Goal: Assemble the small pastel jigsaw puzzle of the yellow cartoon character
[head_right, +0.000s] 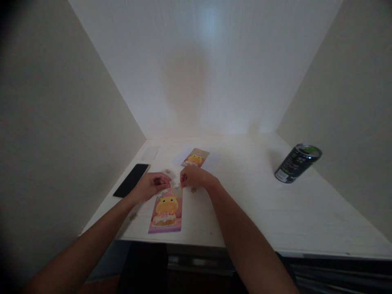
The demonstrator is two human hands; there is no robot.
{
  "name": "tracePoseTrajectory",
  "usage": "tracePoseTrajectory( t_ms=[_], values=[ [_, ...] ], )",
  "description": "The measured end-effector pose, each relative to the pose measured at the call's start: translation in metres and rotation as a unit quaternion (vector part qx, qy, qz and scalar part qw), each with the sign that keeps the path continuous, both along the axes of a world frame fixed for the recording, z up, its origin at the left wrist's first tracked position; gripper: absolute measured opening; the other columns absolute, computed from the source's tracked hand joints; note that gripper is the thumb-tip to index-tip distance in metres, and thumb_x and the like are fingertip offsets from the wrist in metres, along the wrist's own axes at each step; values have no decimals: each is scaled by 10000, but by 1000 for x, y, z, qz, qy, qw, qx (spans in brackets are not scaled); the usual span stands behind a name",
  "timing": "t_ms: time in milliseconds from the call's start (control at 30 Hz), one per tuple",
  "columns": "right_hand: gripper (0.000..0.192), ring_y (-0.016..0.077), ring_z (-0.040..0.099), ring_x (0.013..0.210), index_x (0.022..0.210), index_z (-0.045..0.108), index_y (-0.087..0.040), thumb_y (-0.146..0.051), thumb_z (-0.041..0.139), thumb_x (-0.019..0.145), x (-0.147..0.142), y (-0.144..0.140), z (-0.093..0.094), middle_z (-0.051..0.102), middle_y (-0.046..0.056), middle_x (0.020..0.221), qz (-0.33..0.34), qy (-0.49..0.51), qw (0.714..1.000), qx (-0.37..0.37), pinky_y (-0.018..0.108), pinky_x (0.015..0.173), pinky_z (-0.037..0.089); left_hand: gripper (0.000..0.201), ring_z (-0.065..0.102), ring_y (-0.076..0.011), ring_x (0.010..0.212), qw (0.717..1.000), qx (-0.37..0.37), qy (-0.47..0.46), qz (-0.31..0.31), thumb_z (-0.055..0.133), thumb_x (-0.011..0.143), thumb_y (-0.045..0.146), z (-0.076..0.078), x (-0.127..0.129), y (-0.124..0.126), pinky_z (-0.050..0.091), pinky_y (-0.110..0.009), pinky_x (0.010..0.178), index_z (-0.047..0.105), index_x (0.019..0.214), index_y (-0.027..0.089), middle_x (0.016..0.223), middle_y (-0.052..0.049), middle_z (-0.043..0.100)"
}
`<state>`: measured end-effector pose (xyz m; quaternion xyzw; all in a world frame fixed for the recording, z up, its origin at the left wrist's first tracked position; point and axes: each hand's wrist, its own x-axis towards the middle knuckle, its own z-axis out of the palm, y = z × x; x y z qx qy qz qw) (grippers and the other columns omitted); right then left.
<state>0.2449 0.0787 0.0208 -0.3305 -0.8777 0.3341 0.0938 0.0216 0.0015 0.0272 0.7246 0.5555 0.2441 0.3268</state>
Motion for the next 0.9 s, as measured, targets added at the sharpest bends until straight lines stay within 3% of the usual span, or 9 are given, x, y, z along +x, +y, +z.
tracePoseTrajectory(
  t_ms=[167,467,600,733,900],
  values=[
    [45,114,601,611,748,728,-191,-201,739,705,-2,-1,0,709,8,700,-9,-5,1000,19,214,553,395,165,645,-133,656,999,-18,-33,-38,671,764,211,-10,14,23,512,-238,613,670,910,136,761,-41,712],
    [33,92,583,579,738,733,-174,-158,734,709,-4,-5,8,706,-4,682,-14,-30,999,25,197,549,389,123,625,-131,647,998,26,4,-65,648,798,204,-18,8,31,473,-222,588,690,897,145,742,-28,700],
    [56,103,611,622,772,739,-172,-174,729,718,-4,-5,9,722,7,727,-8,-31,999,33,195,559,398,113,597,-132,655,993,79,44,-69,646,823,215,-13,14,21,454,-232,613,712,897,162,771,-35,690],
    [72,108,618,635,791,735,-169,-176,728,719,-3,-3,3,723,11,735,-2,-19,999,35,197,569,405,125,624,-164,818,986,126,78,-75,640,851,250,-3,14,13,472,-265,752,727,925,200,899,-53,699],
    [80,111,617,648,816,736,-171,-181,715,740,-2,-2,0,723,22,751,-13,6,1000,15,200,579,406,224,630,-184,827,979,160,126,24,517,896,218,14,-25,25,477,-290,759,709,1003,171,978,-91,707]
  ],
)
